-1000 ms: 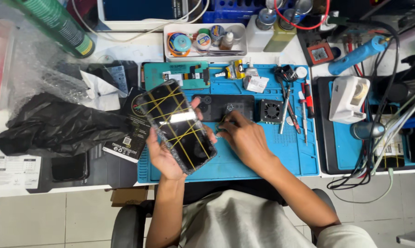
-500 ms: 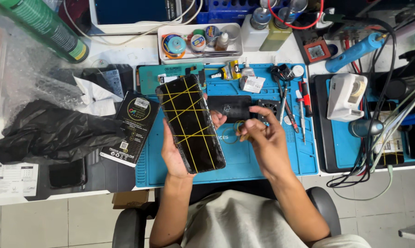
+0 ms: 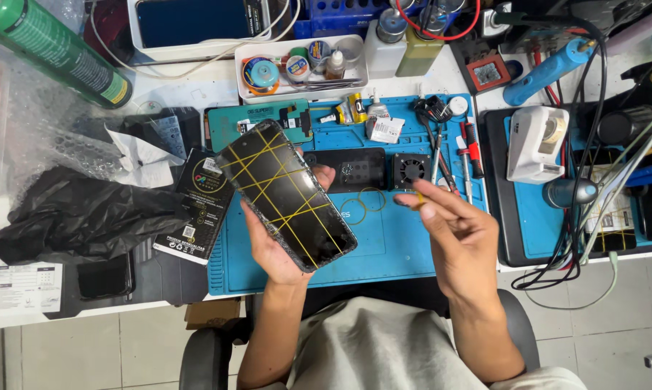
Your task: The person secures a disassembled smartphone with multiple rubber bands, then uses a small fan to apply heat to the device's screen area. The phone remains on a blue work mat throughout the process.
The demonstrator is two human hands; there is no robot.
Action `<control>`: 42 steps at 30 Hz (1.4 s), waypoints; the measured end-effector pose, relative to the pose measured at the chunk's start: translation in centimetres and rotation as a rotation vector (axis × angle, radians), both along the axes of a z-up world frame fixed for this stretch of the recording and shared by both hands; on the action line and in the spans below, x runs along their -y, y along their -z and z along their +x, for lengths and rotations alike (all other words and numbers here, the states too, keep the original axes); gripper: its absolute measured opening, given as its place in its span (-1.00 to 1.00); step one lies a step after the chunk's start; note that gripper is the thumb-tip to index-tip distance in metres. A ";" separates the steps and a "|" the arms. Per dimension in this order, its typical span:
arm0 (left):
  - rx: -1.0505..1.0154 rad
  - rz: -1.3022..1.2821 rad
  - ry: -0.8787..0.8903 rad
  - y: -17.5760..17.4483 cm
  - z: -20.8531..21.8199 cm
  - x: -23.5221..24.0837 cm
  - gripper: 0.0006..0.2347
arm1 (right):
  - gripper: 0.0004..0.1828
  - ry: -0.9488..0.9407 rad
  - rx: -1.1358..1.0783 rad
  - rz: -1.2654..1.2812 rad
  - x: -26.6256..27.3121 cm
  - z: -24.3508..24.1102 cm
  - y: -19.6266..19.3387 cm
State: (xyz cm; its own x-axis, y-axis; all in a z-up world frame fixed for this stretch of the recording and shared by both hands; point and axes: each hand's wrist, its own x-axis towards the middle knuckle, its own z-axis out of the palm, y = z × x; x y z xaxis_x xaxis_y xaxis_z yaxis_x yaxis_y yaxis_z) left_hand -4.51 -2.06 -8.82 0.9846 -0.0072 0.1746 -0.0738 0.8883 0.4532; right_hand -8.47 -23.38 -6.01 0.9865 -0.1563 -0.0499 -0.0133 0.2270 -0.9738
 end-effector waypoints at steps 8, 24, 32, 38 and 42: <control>-0.030 0.114 -0.032 0.3 0.2 0.9 -0.36 | -0.46 -0.120 0.246 0.478 0.7 0.4 -0.5; -0.206 0.002 -0.140 4.6 -1.5 2.4 -0.32 | 0.04 -0.180 -0.044 -0.141 -3.3 3.1 -2.1; 0.942 1.881 -0.888 -9.1 -0.4 -5.7 -0.46 | 0.00 -0.058 0.290 -0.681 -0.3 3.5 -5.3; 1.259 1.956 -0.431 -12.9 2.2 -2.4 -0.67 | -0.06 -0.179 0.438 -0.741 0.9 3.3 -6.3; 1.216 1.855 -0.354 -12.1 2.2 -1.5 -0.73 | -0.04 -0.241 0.480 -0.750 1.8 2.8 -6.1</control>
